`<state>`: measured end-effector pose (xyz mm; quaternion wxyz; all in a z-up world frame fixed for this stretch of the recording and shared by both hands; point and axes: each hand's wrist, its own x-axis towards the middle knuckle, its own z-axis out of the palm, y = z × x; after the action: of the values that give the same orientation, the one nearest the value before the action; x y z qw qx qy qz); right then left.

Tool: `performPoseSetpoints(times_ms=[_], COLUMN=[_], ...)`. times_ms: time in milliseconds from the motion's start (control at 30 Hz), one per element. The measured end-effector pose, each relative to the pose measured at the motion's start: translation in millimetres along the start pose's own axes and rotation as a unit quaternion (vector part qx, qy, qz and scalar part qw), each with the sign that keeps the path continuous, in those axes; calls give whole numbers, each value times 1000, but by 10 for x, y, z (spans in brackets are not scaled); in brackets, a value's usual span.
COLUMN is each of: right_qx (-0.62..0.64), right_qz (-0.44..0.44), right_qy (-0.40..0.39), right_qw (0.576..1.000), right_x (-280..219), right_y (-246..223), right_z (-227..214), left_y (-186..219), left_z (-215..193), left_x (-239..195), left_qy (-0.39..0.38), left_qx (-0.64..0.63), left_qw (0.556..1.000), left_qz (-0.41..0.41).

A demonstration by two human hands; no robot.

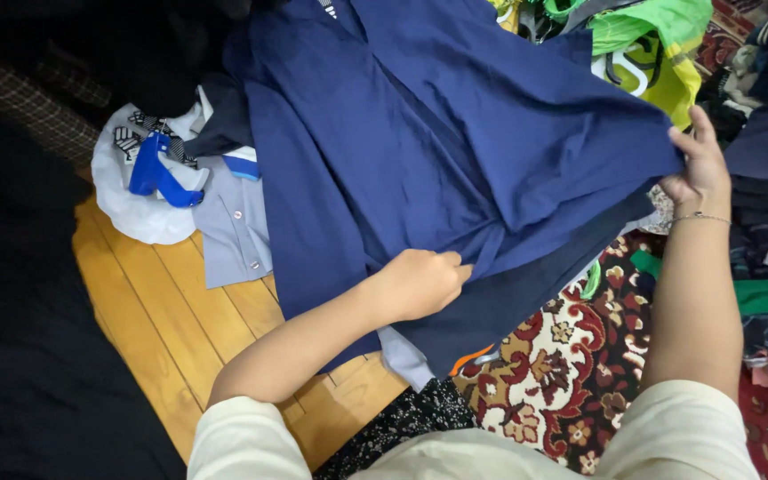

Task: The person lays out a dark blue polo shirt on a wooden surface and uses a blue hot glue gun to attach a small striped fabric label to the inside of the collar. They press the label into place and then fold the shirt. The person repeats this process with a second dark blue shirt.

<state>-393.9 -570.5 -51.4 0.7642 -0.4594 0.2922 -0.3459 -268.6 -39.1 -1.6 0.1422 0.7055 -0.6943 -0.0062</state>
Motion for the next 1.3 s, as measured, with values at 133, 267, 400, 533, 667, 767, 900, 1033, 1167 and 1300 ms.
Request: performPoseSetpoints(times_ms=[133,267,400,533,667,767,900,1033,1167,1300], right_qx=[-83,-223,-159,-110,-504,-650,-591,-495,-417,-455], right_qz=[-14,82,58,29,-158,-264,-402,-473,-391,-308], right_qy=[0,67,79,94,166,155,-67,-248,-512,-665], right_qw=[996,969,982,989,833,695,696,686,641,507], right_x=[71,65,-15,25,58,-380,-947,-1955,-2739,-3041], right_y=[181,447,327,239,419,403,480,444,415,750], right_z=[-230,-354,-273,-278,-331,273,1251,2306,2929,3120], left_y=[53,-38,-99,-106,-382,-785,-1399,-2177,-2617,-2686], left_z=[-169,126,-143,-338,-182,-173,-283,-154,-41,-136], left_x=[-12,-60,-68,-59,-84,-134,-230,-427,-612,-742], left_qy=[-102,-158,-162,-148,-21,165,351,393,363,378], left_qx=[-93,-93,-110,-204,-262,-168,17,45,85,15], left_qw=[990,982,977,963,965,969,883,827,819,849], left_qz=[-17,-55,-86,-96,-12,-78,-312,-399,-435,-368])
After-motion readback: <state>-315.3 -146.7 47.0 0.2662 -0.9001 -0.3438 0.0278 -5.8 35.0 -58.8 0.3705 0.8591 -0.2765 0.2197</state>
